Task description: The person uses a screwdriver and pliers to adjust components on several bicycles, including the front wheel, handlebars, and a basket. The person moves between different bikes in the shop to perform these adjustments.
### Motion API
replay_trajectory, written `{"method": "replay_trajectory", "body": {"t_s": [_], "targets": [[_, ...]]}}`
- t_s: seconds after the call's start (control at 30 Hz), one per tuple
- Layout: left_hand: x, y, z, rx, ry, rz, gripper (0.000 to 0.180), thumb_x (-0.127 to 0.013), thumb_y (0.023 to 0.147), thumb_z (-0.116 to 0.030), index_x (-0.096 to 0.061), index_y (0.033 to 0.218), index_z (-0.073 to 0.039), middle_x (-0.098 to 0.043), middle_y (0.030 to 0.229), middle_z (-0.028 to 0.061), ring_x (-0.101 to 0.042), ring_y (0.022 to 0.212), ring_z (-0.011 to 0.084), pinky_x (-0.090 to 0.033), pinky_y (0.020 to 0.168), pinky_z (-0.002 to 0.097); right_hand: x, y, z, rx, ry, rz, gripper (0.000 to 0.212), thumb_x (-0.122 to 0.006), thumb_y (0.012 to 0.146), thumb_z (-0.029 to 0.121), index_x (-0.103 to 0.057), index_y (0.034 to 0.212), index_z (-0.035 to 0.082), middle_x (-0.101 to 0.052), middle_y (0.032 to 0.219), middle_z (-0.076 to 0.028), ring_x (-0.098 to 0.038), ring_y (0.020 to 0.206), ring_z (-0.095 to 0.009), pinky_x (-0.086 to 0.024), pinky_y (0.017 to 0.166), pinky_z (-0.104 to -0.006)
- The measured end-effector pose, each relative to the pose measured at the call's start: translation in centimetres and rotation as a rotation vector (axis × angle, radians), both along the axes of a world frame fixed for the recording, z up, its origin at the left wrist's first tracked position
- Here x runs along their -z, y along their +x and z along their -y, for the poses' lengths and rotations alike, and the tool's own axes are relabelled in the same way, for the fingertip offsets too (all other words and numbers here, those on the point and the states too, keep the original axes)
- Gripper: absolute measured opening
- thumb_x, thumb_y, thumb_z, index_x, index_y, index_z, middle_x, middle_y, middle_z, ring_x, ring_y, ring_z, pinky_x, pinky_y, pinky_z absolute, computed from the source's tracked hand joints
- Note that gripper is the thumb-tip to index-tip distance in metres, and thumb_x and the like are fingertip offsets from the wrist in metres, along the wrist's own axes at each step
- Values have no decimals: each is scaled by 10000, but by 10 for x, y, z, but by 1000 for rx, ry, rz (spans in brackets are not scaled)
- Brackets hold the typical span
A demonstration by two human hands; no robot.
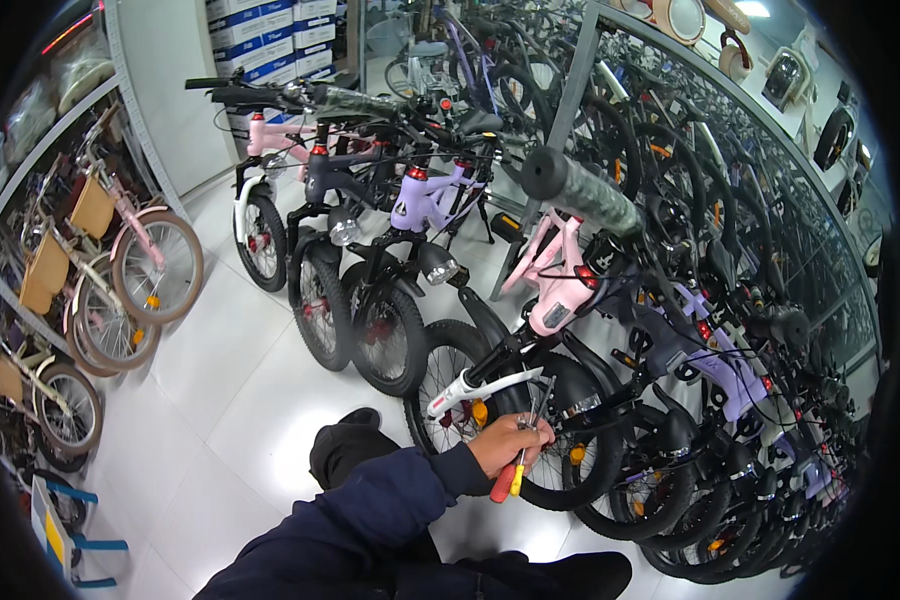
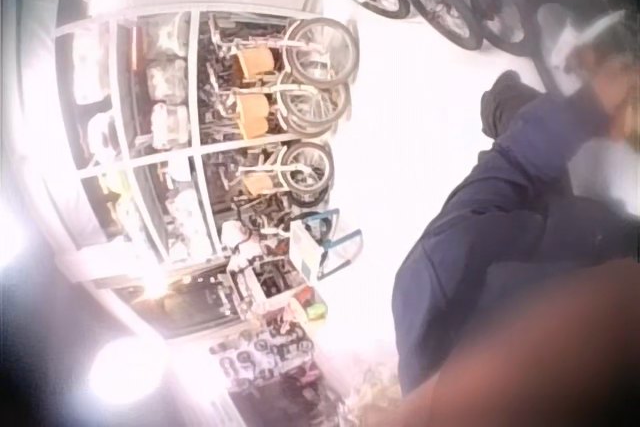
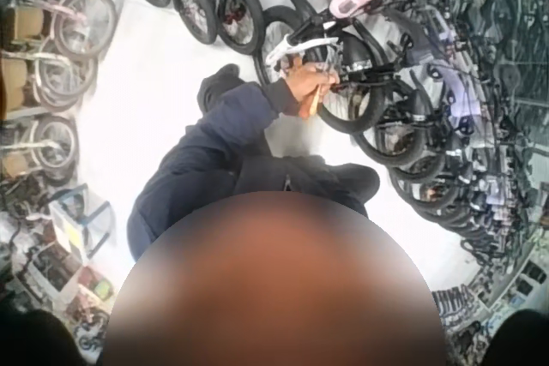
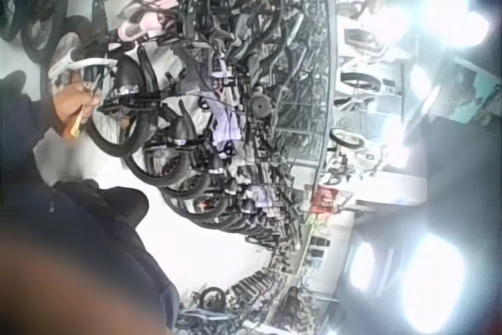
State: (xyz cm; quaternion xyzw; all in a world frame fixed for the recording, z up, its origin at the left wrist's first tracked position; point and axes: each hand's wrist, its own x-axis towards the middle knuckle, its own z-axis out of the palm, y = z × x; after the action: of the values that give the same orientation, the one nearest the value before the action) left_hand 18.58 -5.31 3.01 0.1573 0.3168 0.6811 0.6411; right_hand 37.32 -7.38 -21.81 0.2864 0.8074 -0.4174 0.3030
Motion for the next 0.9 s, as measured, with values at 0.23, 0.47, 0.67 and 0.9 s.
{"method": "replay_trajectory", "body": {"t_s": [0.23,0.47,0.67,0.9], "targets": [[-13,46,8,-244,75,205,143,-517,925,-120,-538,1014,-10,-487,658,23,-494,565,150,-458,569,320,7,64,-5,-255,-71,3,255,-562,822,244,-677,953,59,-658,979,-152,-629,947,-314,-507,817,-438],[-9,24,8,-377,39,322,147,-471,918,-82,-546,1017,-4,-529,737,48,-526,625,167,-502,570,322,-137,4,-109,-359,250,-387,313,-493,927,301,-602,1049,34,-648,981,-142,-669,829,-267,-537,670,-359],[-7,27,-19,-432,-8,195,136,-493,938,-67,-544,1050,-7,-566,807,70,-559,681,185,-532,645,347,-273,-9,-109,682,-794,-733,416,-460,1006,395,-520,1155,11,-615,1023,-103,-670,794,-216,-538,640,-301],[-2,30,-54,-359,-12,-14,158,-503,976,-99,-537,1095,0,-639,960,146,-651,844,239,-564,789,378,-271,-15,-122,785,-552,-750,249,-606,933,219,-574,1044,-1,-638,874,-72,-648,671,-147,-516,567,-241]]}}
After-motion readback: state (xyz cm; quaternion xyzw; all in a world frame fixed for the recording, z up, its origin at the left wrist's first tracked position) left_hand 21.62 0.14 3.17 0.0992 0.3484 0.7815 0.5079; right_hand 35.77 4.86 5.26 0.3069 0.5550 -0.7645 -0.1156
